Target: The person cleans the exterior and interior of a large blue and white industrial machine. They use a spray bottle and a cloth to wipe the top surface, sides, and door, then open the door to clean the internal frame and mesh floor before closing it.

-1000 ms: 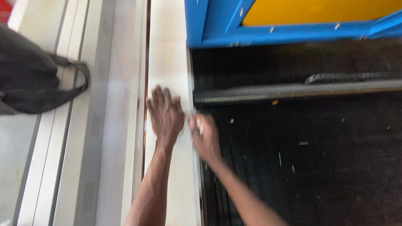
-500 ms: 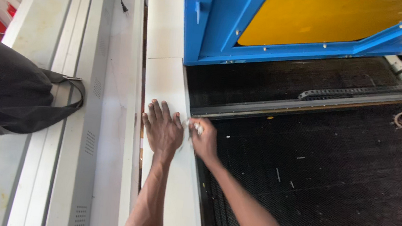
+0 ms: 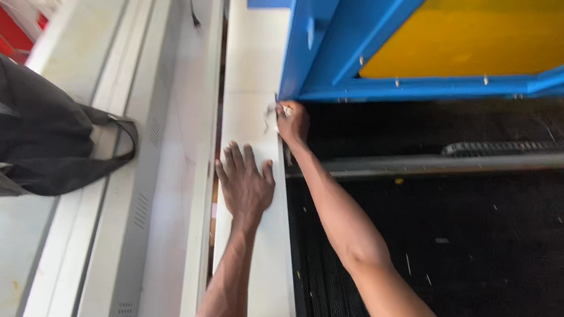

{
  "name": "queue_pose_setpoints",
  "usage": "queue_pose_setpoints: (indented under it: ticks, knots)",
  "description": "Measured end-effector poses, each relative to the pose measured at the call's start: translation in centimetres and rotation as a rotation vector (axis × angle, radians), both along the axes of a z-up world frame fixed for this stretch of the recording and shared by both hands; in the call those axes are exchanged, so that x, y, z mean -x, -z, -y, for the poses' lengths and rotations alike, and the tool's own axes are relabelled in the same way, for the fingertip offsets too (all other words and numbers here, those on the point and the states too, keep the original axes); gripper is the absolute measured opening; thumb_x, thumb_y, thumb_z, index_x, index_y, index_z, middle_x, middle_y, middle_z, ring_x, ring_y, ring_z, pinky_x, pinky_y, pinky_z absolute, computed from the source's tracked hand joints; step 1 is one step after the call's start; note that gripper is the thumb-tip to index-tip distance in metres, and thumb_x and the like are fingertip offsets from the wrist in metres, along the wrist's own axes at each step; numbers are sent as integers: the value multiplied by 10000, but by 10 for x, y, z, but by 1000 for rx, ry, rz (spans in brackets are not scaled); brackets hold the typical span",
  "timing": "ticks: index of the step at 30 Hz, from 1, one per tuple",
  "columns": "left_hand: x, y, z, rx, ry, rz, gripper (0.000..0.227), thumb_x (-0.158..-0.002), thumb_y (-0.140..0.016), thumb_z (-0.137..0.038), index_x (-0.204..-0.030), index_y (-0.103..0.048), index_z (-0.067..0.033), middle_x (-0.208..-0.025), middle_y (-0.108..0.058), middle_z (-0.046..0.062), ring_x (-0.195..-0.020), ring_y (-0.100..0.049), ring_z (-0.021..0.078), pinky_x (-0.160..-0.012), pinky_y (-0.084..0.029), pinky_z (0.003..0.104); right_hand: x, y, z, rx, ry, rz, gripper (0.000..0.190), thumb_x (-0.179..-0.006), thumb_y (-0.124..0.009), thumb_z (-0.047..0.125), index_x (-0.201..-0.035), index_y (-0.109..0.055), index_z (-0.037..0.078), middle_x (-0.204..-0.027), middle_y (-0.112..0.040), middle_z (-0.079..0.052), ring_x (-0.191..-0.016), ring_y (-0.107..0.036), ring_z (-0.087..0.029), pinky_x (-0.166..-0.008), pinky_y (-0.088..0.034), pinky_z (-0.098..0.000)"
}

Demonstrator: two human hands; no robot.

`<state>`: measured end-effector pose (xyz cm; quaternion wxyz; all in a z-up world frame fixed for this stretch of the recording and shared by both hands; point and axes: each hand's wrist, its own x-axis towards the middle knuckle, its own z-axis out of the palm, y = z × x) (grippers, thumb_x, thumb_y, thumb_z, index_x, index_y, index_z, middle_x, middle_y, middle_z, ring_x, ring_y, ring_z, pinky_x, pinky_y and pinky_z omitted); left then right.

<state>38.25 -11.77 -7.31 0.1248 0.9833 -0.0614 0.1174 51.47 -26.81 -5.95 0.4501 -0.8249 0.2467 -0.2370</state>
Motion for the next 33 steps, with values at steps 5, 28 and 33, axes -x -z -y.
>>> queue_pose_setpoints:
  ticks: [5,28,33]
  knots:
    - [8,-10,-3,29,10,-41,723,-1164,-391,-615,-1659,-608,-135,-1754,-531,205,-1671,-457,346,-1362,-297,618,87,52,-5,-22,-189,226,203,-998,-805,191,-1173,-880,120,-1077,-850,-157,-1105,-792,-383,-1007,-604,-489]
    - [5,-13,-2,15,-11,81,588,-1214,-492,-425,-1638,-665,-56,-1705,-589,226,-1607,-516,374,-1308,-347,589,170,41,-20,11,-309,336,110,-1016,-772,222,-1110,-830,217,-984,-711,-87,-1017,-745,-400,-927,-596,-454]
    - [75,-22,7,196,-29,30,485,-1211,-545,-275,-1589,-648,11,-1713,-510,261,-1615,-445,442,-1327,-345,597,364,26,-58,-113,-450,282,237,-1116,-699,366,-1055,-773,150,-937,-596,-124,-954,-672,-429,-901,-547,-473]
